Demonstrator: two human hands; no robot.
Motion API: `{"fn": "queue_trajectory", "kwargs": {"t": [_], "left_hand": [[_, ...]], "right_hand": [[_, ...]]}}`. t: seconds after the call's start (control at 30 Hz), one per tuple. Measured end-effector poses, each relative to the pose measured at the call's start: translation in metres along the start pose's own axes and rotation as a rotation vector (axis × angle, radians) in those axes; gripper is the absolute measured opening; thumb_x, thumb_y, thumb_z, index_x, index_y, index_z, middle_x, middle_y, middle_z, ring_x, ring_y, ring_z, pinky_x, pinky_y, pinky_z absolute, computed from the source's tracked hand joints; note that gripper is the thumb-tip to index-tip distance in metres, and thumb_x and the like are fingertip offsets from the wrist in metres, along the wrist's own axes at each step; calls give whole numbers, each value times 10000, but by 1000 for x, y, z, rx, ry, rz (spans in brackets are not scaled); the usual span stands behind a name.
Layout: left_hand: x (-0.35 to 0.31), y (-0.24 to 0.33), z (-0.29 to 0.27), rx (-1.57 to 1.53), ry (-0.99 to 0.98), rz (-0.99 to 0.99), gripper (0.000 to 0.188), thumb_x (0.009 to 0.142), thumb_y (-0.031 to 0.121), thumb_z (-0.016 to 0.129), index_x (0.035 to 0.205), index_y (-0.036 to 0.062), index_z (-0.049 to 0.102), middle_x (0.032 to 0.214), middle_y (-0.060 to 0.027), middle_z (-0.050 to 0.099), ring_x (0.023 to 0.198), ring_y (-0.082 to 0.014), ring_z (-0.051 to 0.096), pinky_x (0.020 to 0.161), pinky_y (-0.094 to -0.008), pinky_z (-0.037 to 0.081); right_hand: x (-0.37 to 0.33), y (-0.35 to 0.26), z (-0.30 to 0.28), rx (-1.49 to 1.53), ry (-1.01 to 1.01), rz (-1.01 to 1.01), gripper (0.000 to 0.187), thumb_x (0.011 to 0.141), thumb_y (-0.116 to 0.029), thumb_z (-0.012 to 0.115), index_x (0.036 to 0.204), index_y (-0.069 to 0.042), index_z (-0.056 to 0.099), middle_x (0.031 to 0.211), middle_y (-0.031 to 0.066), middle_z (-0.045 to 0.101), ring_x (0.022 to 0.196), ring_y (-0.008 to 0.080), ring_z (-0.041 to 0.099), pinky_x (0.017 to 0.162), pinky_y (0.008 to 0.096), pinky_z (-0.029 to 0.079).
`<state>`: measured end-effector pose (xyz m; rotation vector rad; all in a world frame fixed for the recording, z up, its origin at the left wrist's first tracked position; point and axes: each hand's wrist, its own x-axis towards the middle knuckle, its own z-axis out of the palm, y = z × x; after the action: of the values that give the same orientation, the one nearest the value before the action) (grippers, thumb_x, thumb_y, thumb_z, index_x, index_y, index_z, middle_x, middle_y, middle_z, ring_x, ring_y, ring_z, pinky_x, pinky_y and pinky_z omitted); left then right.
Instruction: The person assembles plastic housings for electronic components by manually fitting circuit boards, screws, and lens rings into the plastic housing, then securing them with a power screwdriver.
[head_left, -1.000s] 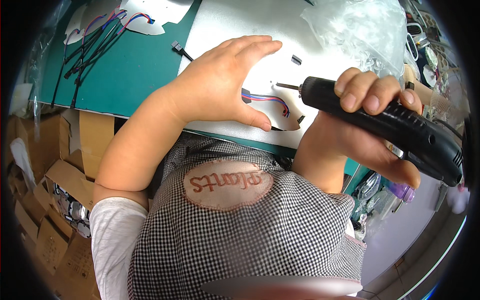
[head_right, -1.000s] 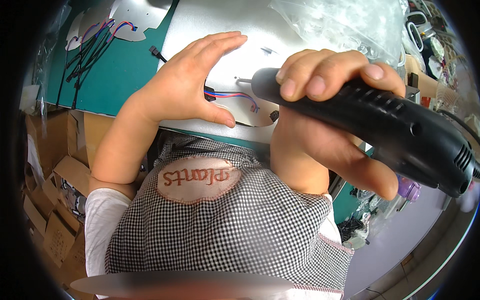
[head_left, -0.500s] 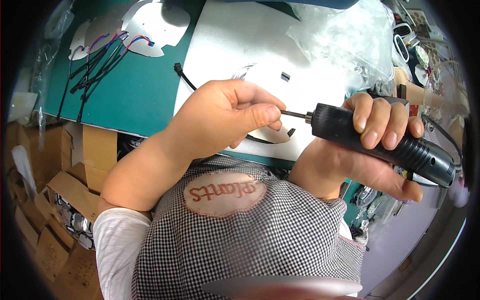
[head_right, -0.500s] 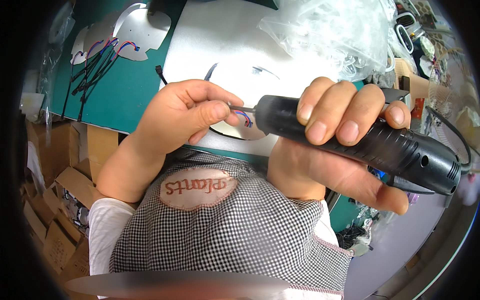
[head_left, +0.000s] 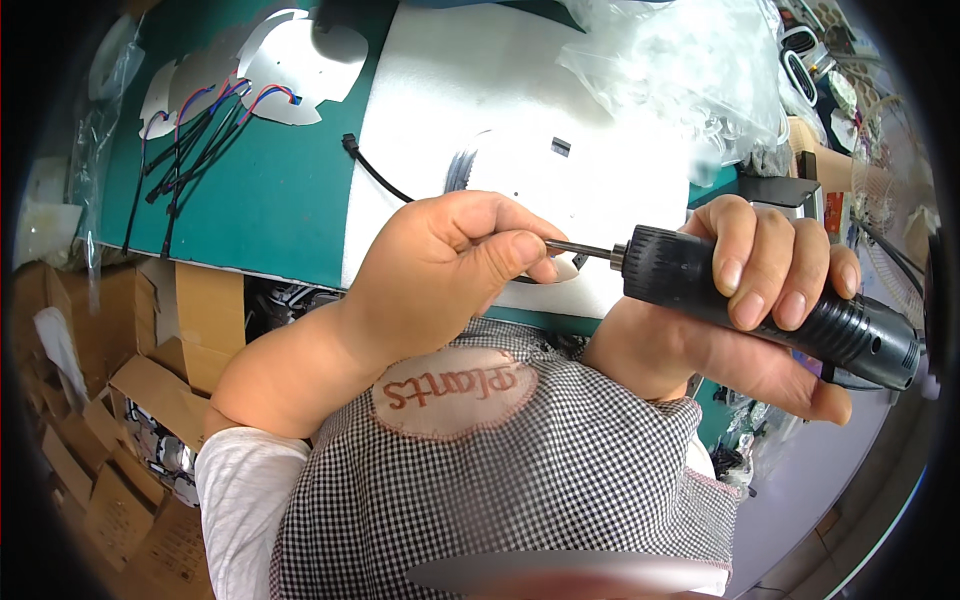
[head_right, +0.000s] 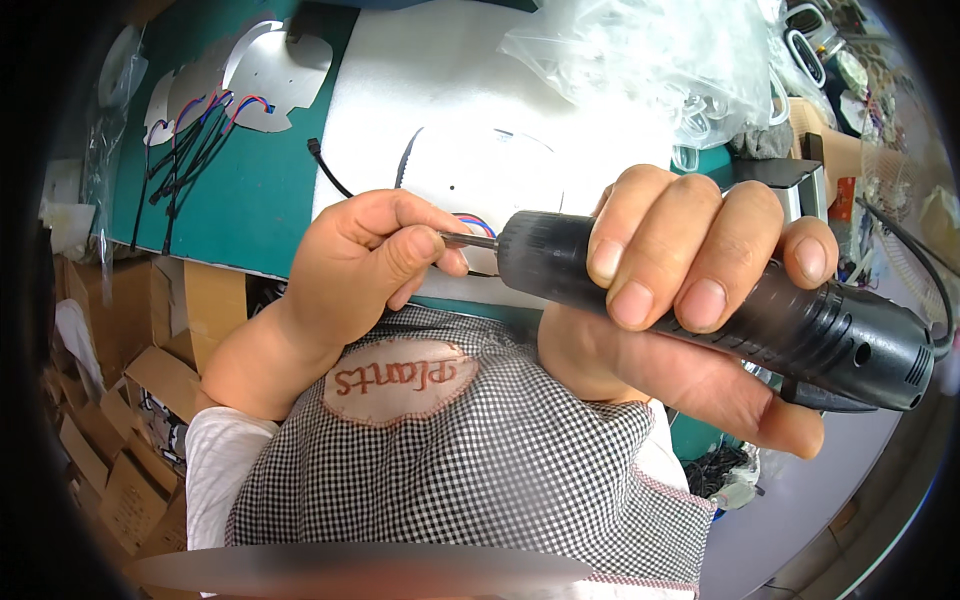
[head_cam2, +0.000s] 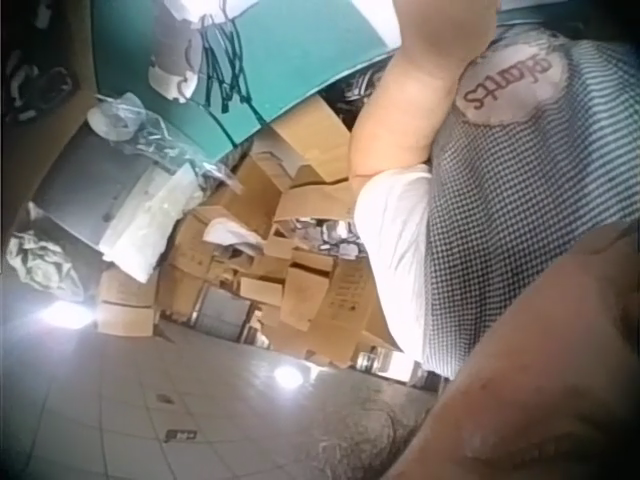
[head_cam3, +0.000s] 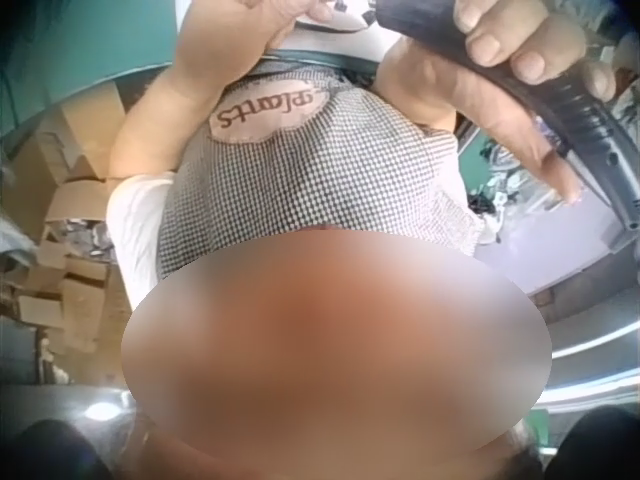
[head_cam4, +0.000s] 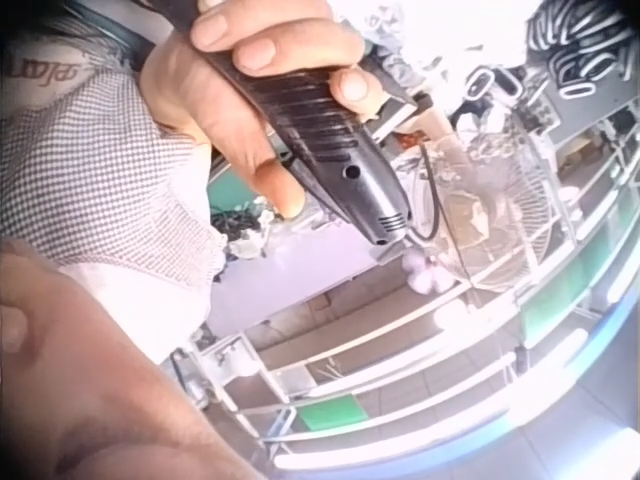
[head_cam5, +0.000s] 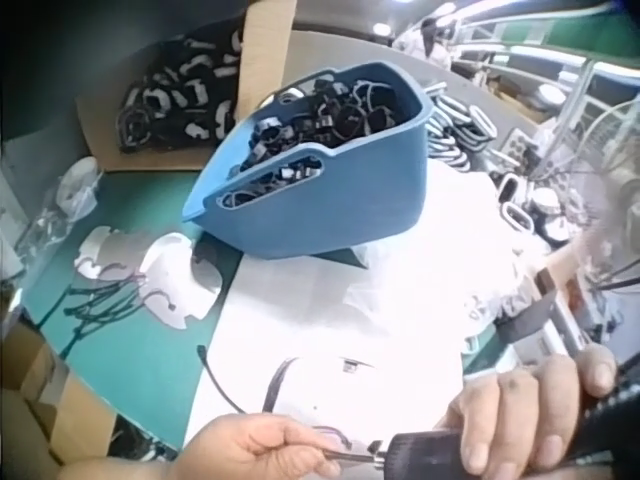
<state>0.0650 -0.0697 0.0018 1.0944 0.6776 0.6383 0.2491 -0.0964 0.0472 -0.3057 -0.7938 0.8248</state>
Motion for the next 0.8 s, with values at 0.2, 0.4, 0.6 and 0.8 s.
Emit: {"fn": "queue_trajectory", "kwargs": {"t": [0.2,0.4,0.6,0.8], "left_hand": [[3,-6,-5,15,-171,91,185,946,59,530,1063,-2,660,821,-82,686,534,-41,480,493,-180,403],[20,0,-32,798,110,582,488,771,113,680,1247,29,615,1133,-135,650,856,-192,628,698,-289,510],[34,-3,-32,1265,67,417,904,608,363,834,1402,114,478,1433,-169,440,1345,-379,375,1110,-470,309],[41,-19,-38,1206,-36,293,1139,478,440,906,1441,110,396,1457,-167,415,1347,-362,386,1111,-447,338]], "right_hand": [[1,-1,-7,127,11,44,551,681,-526,774,947,-89,570,674,-20,581,513,100,573,528,270,477],[0,-3,-17,-65,-76,56,615,670,-590,764,979,-84,601,697,-17,588,538,113,581,542,283,473],[-1,3,-25,-182,-161,-21,715,673,-657,730,1064,-71,608,735,-4,589,568,125,581,550,286,471],[0,11,-40,-137,-305,69,787,710,-672,689,1181,-57,554,865,55,589,658,180,588,627,331,448]]}}
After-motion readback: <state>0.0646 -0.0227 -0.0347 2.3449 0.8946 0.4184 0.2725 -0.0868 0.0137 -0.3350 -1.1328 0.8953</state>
